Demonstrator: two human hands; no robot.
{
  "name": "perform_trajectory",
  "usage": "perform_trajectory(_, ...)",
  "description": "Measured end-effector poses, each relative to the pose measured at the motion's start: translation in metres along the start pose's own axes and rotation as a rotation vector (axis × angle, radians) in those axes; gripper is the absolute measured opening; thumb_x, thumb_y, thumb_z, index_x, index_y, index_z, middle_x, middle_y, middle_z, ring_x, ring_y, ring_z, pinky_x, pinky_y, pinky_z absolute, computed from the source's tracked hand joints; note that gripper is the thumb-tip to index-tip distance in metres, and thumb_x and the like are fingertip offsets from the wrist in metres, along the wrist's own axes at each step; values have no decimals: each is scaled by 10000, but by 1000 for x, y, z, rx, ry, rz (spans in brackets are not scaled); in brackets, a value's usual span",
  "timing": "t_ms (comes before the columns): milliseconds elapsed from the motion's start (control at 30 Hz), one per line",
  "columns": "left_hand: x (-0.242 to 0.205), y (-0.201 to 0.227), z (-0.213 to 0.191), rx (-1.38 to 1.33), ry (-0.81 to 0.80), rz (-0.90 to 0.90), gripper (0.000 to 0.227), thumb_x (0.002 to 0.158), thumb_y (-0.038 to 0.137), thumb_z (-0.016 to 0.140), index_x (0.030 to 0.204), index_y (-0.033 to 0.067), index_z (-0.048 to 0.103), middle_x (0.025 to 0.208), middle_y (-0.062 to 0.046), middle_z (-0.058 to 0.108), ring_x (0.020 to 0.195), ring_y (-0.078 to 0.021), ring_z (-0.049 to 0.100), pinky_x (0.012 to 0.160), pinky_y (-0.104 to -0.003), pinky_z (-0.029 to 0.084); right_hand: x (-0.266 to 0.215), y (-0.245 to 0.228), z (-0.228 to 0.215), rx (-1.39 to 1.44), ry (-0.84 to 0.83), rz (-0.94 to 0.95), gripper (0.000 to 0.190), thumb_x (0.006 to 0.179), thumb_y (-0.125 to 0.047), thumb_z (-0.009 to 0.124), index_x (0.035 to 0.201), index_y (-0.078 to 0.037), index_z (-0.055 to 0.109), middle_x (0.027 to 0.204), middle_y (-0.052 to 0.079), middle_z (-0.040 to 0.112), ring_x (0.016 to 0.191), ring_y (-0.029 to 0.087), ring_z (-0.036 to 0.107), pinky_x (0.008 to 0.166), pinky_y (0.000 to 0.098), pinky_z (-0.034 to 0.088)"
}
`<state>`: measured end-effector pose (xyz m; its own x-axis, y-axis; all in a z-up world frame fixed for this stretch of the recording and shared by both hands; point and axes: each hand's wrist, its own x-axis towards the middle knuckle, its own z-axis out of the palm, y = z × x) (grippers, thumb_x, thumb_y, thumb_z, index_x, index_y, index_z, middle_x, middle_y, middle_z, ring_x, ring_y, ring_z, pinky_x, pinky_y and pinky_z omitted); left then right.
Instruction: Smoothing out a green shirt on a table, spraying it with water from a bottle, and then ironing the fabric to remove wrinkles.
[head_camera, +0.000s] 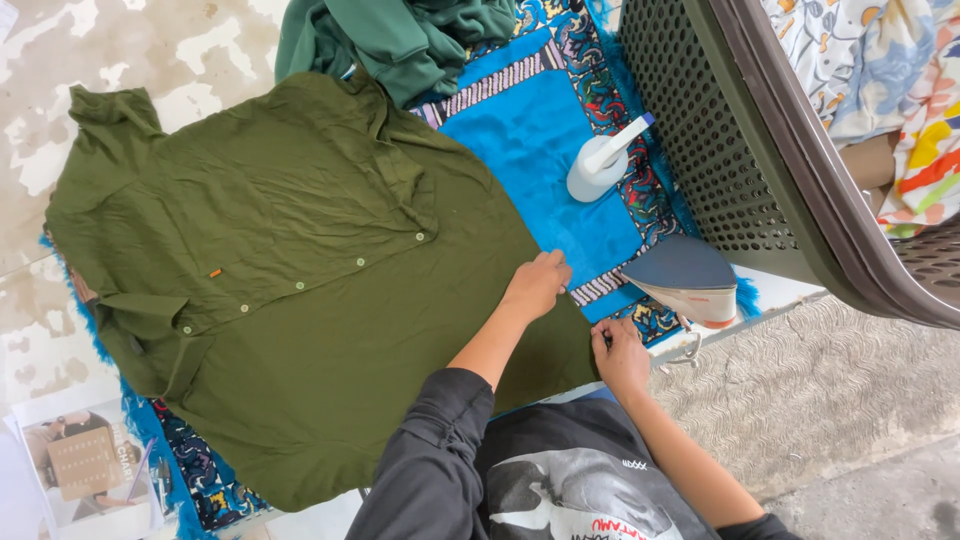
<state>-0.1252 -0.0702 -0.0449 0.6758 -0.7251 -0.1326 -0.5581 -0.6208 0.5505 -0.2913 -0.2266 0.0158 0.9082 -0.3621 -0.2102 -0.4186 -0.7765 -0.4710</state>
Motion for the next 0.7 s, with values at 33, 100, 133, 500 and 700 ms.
perform_trajectory(33,-1,0,3,10,21,9,123,887,172,744,856,156,627,1004,-7,505,933,-247,563,681,-366,505,-1,1,1,-15,-13,4,166,945,-382,682,953,-216,678,901,-2,587,870,305,713,710,453,596)
perform_trajectory(100,-5,5,-4,28,36,10,82,907,173,730,921,150,653,1054,-19,513,953,-240,564,700,-356,499,-1,2,3,-28,-2,-5,172,943,-384,681,965,-213,671,909,-6,582,872,290,711,711,442,596)
perform_trajectory(133,-7,7,-8,47,51,11,76,927,173,716,986,144,679,1103,-32,521,973,-233,566,719,-346,494,-1,2,5,-41,10,-15,180,940,-386,680,976,-211,664,916,-10,577,874,276,710,712,431,596)
perform_trajectory(500,-53,29,-52,144,216,-274,719,1074,545,370,1634,105,277,1717,-154,195,1592,-311,147,1295,-537,41,-20,-22,9,-307,174,-731,698,980,-467,500,1537,-50,447,1620,179,398,1528,328,331,1241,498,214)
perform_trajectory(700,-41,20,-66,80,51,-360,737,1090,555,304,1672,124,169,1753,-121,82,1620,-277,48,1312,-496,-23,-22,-10,15,-401,-13,-710,782,987,-522,435,1588,-31,337,1698,194,258,1596,335,173,1288,564,51)
